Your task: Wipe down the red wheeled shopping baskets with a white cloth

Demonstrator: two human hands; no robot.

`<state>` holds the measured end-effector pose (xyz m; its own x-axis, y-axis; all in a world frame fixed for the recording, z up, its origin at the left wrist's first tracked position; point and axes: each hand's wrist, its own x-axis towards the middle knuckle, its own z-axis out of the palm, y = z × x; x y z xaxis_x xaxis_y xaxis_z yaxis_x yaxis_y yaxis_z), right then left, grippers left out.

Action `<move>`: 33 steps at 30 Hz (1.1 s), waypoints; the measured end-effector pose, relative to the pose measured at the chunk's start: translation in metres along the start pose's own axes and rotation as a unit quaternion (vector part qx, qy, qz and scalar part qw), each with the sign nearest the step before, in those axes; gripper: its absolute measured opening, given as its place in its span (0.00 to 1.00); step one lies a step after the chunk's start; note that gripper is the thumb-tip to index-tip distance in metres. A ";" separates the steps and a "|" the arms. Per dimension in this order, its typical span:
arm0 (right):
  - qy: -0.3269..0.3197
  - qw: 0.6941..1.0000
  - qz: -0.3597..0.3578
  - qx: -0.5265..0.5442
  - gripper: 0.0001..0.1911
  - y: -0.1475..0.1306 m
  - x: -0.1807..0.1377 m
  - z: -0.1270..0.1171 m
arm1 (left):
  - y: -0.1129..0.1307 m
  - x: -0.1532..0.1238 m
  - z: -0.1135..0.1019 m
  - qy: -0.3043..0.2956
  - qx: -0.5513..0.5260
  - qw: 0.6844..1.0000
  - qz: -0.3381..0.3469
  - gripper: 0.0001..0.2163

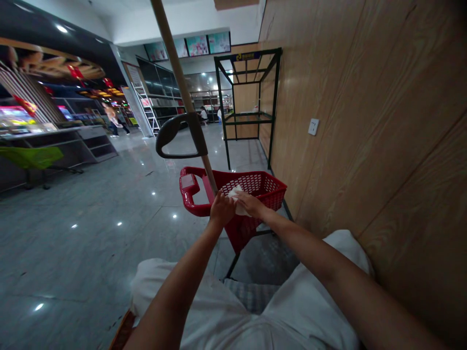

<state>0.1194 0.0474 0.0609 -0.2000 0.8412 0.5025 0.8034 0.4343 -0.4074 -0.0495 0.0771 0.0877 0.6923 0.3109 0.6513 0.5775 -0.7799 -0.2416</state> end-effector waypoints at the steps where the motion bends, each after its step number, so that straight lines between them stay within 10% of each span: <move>1: -0.012 1.000 -0.002 -0.007 0.20 -0.002 0.001 0.004 | -0.004 -0.002 0.000 0.006 -0.002 1.000 0.003 0.14; 9: -0.103 0.976 0.120 -0.147 0.17 0.024 -0.023 -0.019 | -0.027 -0.015 0.000 0.042 0.009 0.999 0.001 0.13; 19: -0.038 0.991 0.018 -0.128 0.15 -0.035 0.003 0.016 | -0.022 -0.017 0.005 0.078 0.006 0.995 -0.059 0.14; 28: -0.106 0.939 0.191 -0.264 0.17 0.041 -0.069 -0.038 | -0.032 -0.018 0.009 0.088 -0.035 0.993 -0.073 0.15; 33: -0.100 0.952 0.161 -0.241 0.17 0.021 -0.060 -0.024 | -0.023 -0.015 0.012 0.097 -0.026 0.989 -0.110 0.15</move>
<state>0.1614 -0.0013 0.0406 0.0363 0.9712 0.2355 0.9954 -0.0143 -0.0945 -0.0680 0.0971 0.0743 0.4542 0.3702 0.8103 0.6784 -0.7333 -0.0452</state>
